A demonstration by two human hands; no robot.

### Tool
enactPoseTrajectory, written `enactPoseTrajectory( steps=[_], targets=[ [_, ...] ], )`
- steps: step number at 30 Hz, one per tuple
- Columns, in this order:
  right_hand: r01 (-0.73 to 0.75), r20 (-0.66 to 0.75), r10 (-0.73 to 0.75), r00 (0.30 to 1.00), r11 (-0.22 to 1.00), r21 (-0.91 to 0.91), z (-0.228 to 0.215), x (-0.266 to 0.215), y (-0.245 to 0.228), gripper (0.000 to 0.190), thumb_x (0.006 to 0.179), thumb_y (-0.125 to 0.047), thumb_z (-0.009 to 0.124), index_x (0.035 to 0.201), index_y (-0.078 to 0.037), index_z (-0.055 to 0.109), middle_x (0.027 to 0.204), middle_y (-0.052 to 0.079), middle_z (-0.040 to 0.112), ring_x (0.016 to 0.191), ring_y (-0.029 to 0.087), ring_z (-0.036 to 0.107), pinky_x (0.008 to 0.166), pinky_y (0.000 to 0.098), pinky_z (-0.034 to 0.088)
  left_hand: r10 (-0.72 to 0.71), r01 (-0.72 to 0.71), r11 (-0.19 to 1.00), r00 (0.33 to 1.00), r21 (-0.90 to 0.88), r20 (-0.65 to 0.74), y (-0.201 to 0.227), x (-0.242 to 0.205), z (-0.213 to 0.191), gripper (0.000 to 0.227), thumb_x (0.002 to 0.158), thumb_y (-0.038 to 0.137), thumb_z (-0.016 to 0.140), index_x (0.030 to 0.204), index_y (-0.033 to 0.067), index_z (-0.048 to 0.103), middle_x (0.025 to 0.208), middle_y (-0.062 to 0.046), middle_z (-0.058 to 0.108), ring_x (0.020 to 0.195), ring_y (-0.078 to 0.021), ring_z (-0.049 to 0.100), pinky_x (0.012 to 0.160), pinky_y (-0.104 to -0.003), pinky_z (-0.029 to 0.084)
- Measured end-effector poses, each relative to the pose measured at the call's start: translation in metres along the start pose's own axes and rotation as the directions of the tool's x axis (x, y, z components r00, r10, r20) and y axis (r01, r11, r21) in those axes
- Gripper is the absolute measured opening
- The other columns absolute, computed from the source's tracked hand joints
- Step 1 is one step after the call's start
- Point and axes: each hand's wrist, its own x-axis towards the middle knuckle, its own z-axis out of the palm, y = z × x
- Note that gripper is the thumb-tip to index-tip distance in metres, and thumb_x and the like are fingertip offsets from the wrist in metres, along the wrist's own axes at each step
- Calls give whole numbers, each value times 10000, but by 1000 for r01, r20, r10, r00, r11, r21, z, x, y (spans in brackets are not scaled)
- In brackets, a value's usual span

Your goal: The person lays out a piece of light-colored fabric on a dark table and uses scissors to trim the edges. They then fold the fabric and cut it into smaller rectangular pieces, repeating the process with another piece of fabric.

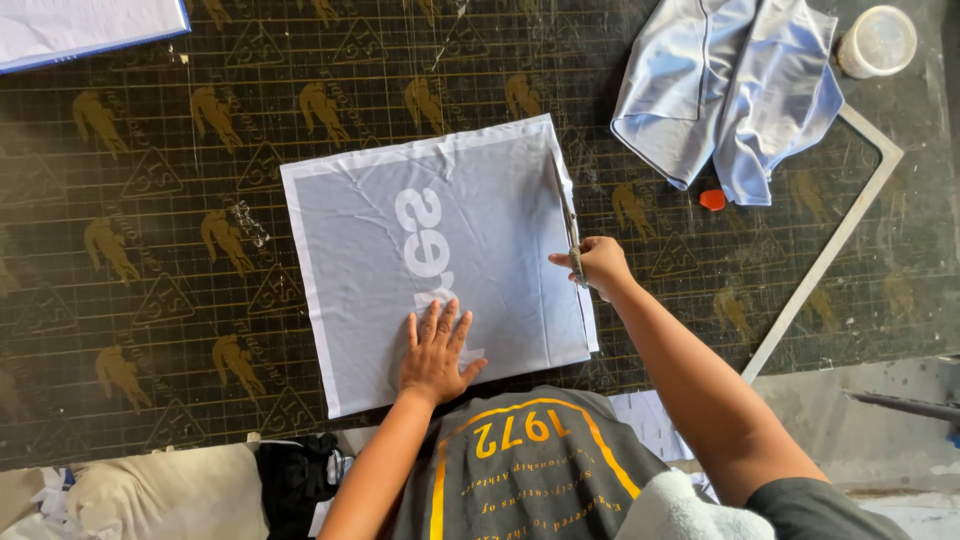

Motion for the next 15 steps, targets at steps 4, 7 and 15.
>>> enactPoseTrajectory(
  steps=[4,7,15],
  targets=[
    [37,55,-35,998,998,-45,1,25,-15,421,724,-275,963,779,40,690,583,157,629,524,234,690,503,278,586,-6,5,1000,1000,3,23,0,0,-1,915,884,795,417,1595,227,325,1689,-116,241,1553,-376,186,1215,-678,119],
    [73,12,-73,997,993,-94,5,38,-33,449,682,-295,969,797,48,703,555,144,615,494,230,676,514,322,571,-8,8,1000,1000,19,16,1,0,-3,905,891,796,400,1598,237,315,1692,-109,237,1556,-367,186,1221,-669,99],
    [64,-1,-64,998,997,42,4,55,-29,349,619,-99,969,711,46,666,514,163,599,455,201,660,464,269,572,-18,17,1000,1000,21,22,1,0,-1,911,884,794,412,1603,245,302,1698,-98,220,1560,-358,174,1227,-663,103]
  ],
)
